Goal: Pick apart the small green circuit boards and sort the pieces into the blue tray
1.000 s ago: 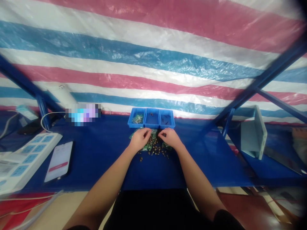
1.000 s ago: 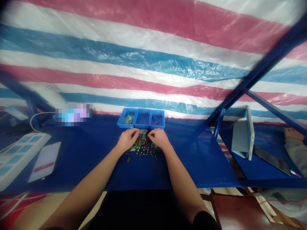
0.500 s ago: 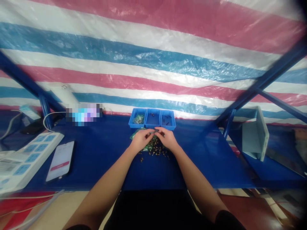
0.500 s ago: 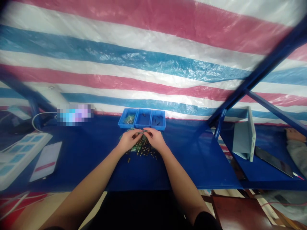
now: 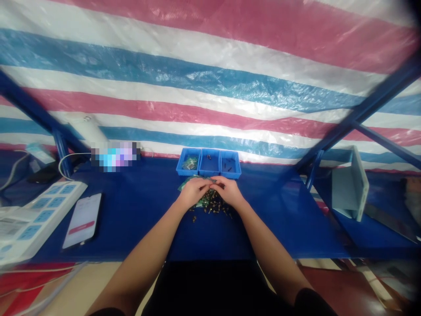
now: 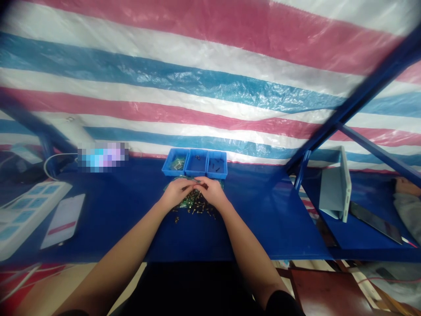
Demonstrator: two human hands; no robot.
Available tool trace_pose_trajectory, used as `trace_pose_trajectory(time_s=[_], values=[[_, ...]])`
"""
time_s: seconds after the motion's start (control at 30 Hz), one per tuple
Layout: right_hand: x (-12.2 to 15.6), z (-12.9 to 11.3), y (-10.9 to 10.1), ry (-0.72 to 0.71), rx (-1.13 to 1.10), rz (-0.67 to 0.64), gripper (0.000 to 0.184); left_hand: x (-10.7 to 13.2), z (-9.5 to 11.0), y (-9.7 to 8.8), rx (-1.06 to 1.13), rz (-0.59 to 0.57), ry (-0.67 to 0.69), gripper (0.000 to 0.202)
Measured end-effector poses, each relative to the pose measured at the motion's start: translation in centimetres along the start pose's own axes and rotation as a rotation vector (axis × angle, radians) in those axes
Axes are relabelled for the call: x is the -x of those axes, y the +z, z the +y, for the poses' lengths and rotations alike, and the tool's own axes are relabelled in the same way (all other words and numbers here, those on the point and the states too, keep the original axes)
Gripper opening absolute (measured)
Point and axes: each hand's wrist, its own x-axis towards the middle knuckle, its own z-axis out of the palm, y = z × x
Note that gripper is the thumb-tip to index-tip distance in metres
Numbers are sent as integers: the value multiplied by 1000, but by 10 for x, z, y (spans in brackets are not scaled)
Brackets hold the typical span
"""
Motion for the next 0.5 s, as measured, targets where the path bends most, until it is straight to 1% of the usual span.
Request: trace_pose_trajectory(time_s=[0.2, 0.33, 0.5], values=[[0, -2, -1, -47, 86, 81, 24, -1, 4, -1, -24, 42, -118, 24], [-1, -3, -4, -98, 131, 128, 20, 0, 5, 0, -22, 56, -140, 25], [-1, -2, -4, -76, 141, 129, 20, 1, 0, 3, -44, 74, -175, 28]])
